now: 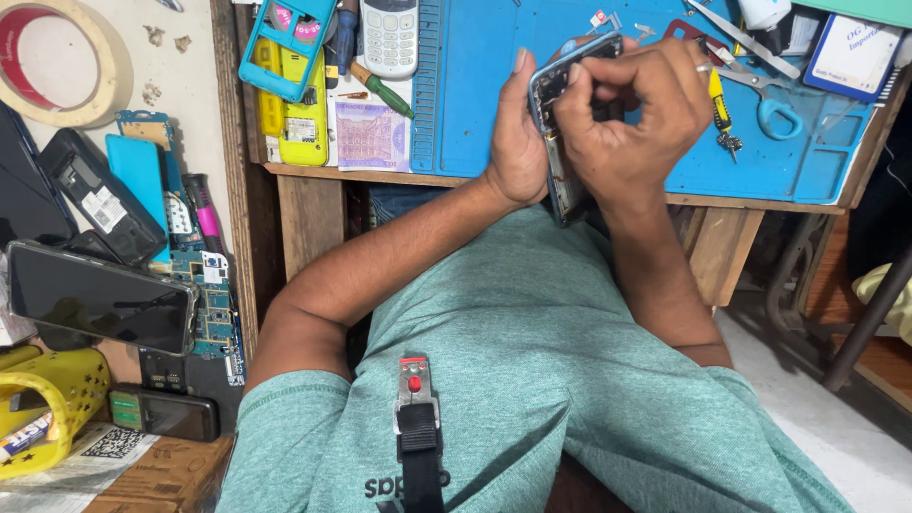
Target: The person uses a screwdriver to remove screws from a disassembled smartphone on a blue work mat. They then use a small metal tool to pry and adjust internal components near the top edge of the device.
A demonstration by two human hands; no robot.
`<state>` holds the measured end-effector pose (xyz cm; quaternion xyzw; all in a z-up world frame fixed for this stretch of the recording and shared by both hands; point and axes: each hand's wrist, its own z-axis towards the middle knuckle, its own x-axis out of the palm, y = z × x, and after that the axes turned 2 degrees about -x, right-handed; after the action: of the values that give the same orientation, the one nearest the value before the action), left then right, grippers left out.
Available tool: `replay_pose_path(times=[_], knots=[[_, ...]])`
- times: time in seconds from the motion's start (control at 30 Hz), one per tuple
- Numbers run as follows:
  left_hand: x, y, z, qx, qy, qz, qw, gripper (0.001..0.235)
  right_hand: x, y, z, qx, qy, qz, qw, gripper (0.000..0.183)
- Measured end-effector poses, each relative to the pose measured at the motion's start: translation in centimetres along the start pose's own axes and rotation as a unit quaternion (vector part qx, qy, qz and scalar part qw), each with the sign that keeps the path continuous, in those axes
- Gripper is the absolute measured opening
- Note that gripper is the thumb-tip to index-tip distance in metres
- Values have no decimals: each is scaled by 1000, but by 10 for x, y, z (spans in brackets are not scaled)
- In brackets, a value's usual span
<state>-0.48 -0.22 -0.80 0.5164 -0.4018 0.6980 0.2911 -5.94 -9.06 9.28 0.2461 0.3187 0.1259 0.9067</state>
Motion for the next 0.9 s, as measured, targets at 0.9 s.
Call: replay_pose_path(times=[0.9], knots=[[15, -1, 7, 3, 11, 29, 1000, 75, -5, -3, -5, 59, -21, -52, 997, 14]])
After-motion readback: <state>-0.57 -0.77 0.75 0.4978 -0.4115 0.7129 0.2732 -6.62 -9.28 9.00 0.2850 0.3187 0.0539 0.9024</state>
